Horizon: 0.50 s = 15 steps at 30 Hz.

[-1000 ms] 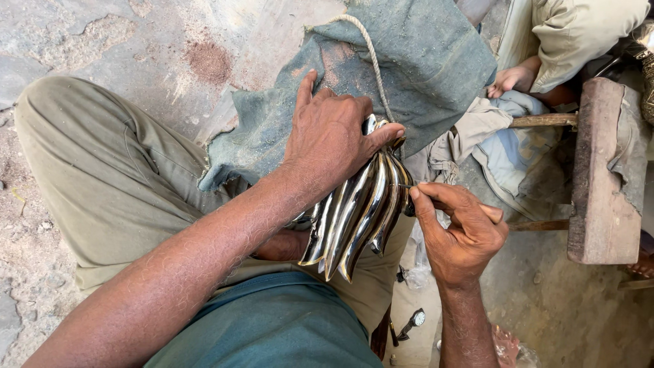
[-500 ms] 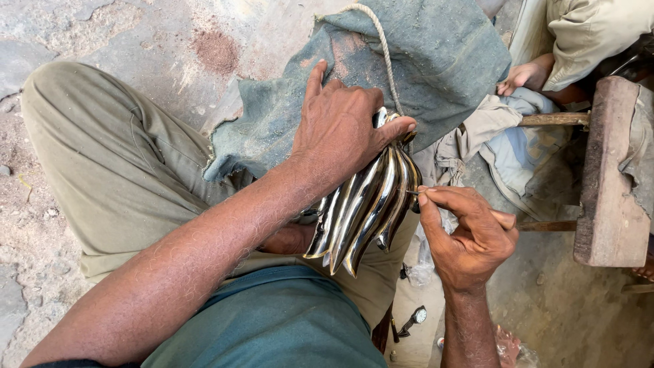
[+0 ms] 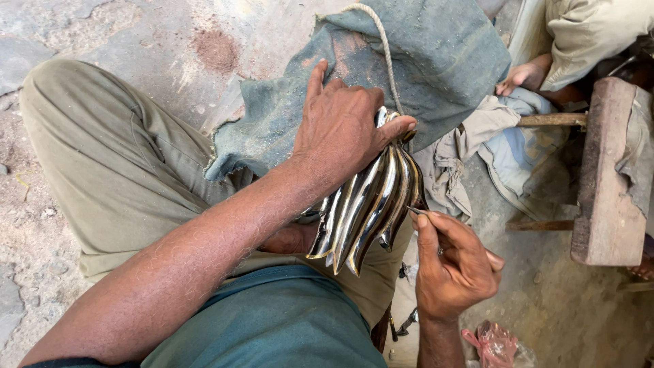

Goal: The person sits on the floor and uses a small tool to apply gold-colored material to the edges of a silver, petal-shaped metal object. They rotate the object to access different sections and occasionally hand it to another person for inspection before resuming the detailed application.

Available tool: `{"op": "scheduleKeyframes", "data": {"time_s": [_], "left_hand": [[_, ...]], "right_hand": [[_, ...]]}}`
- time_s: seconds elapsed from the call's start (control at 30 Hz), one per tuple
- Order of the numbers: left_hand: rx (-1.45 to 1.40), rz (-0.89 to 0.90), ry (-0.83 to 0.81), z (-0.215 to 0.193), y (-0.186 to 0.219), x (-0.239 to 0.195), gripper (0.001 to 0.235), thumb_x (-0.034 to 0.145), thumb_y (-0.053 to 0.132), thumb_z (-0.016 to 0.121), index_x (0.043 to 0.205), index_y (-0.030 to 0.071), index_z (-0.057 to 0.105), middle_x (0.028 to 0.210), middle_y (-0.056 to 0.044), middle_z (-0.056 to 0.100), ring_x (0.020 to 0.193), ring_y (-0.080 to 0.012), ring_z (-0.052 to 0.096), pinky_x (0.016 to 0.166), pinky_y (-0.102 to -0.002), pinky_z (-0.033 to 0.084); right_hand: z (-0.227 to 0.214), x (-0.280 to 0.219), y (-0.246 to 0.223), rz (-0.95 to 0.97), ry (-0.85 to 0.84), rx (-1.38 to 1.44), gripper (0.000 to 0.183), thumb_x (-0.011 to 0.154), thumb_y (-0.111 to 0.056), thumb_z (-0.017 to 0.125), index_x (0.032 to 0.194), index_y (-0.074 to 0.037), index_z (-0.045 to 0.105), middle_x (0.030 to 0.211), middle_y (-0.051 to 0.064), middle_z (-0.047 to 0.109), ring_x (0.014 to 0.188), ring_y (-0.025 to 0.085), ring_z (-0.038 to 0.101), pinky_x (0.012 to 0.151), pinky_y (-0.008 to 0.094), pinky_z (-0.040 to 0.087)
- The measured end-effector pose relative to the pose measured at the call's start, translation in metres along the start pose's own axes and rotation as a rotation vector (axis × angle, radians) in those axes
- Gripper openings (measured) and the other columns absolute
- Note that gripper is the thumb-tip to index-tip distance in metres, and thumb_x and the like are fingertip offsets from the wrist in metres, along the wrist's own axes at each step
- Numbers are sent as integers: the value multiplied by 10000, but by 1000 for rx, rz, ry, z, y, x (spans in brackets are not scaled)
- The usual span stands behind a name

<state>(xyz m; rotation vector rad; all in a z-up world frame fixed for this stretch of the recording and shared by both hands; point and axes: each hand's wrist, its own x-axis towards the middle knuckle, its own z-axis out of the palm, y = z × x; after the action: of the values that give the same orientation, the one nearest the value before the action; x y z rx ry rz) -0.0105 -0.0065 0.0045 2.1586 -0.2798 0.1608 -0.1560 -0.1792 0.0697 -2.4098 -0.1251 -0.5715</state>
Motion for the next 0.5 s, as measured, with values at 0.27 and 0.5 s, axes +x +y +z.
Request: {"op": "scheduleKeyframes", "data": {"time_s": [0.27, 0.5], "left_hand": [[-15, -8, -11, -1, 0, -1, 594, 922, 593, 661, 837, 13, 757, 687, -169, 696, 934, -372, 674, 1171, -628, 204], [-7, -2, -1, 4, -2, -2, 591, 919, 596, 667, 832, 20, 760, 682, -167, 695, 929, -366, 670, 1169, -627, 209]], "right_hand": [[3, 13, -13, -8, -56, -126, 151, 932, 47, 815, 1060, 29, 739, 920, 127, 782, 710, 94, 710, 566, 164, 468], [1, 18, -15, -7, -113, -31, 147, 984, 53, 788, 1115, 16, 731, 972, 112, 781, 841, 104, 765, 638, 153, 576]]}}
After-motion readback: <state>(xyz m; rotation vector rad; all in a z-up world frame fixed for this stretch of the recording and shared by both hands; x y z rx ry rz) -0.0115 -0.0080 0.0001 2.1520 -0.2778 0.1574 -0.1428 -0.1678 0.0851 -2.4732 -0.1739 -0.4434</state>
